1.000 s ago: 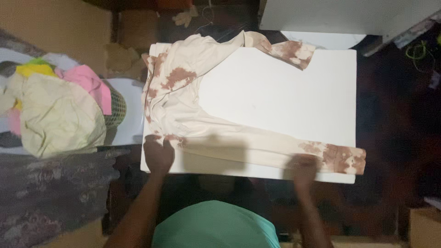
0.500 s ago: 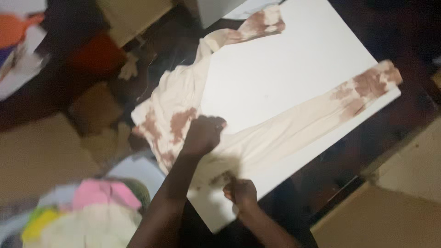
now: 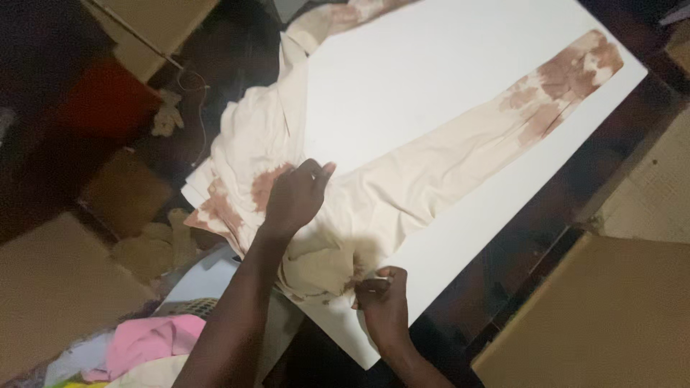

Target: The person spreads a patterned garment on a white table, smooths the fabric by hand, and folds it into a compact shape.

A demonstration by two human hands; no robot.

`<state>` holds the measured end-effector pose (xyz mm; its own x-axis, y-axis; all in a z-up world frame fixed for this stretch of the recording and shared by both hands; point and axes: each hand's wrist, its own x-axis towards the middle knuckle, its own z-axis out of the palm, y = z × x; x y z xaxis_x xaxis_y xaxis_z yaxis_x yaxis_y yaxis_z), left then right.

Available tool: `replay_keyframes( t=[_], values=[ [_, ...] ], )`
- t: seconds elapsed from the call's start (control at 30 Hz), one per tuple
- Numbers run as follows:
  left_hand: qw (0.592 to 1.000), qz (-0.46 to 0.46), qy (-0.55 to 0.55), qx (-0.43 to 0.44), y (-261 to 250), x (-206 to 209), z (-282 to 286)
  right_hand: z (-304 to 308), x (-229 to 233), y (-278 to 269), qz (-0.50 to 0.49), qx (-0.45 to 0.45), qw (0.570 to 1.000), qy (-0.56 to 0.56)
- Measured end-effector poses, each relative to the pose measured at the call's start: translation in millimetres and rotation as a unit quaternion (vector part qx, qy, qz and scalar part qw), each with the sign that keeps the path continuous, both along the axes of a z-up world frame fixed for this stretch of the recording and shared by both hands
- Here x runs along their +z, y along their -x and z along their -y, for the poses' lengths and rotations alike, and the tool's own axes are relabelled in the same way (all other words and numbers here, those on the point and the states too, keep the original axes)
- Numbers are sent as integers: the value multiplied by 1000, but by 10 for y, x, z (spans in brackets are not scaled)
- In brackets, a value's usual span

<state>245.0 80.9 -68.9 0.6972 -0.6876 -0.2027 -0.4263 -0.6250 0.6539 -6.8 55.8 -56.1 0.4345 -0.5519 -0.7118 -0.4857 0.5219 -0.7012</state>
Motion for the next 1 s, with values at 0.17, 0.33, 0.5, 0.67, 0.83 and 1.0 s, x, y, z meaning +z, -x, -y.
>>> replay_keyframes(
  t=[0.17, 0.33, 0.5, 0.67, 0.83, 1.0],
  values=[
    [998, 43, -1, -53, -26, 204, 26, -38, -123, 116, -86, 223, 971, 11],
    [933, 342, 100, -57, 272, 338, 4, 866, -665, 384, -86, 467, 796, 377],
    [974, 213, 22, -75, 1068, 232, 338, 2393, -142, 106, -142, -79, 968, 192],
    [984, 145, -61, -84, 1353, 174, 375, 2663, 131, -368, -95, -80, 981, 151],
    [982, 124, -62, -129, 1511, 249, 227, 2884, 7, -179, -76, -90, 984, 132],
    [965, 216, 1, -146, 1721, 285, 58, 3032, -44, 14, -97, -43, 966, 235]
  ],
)
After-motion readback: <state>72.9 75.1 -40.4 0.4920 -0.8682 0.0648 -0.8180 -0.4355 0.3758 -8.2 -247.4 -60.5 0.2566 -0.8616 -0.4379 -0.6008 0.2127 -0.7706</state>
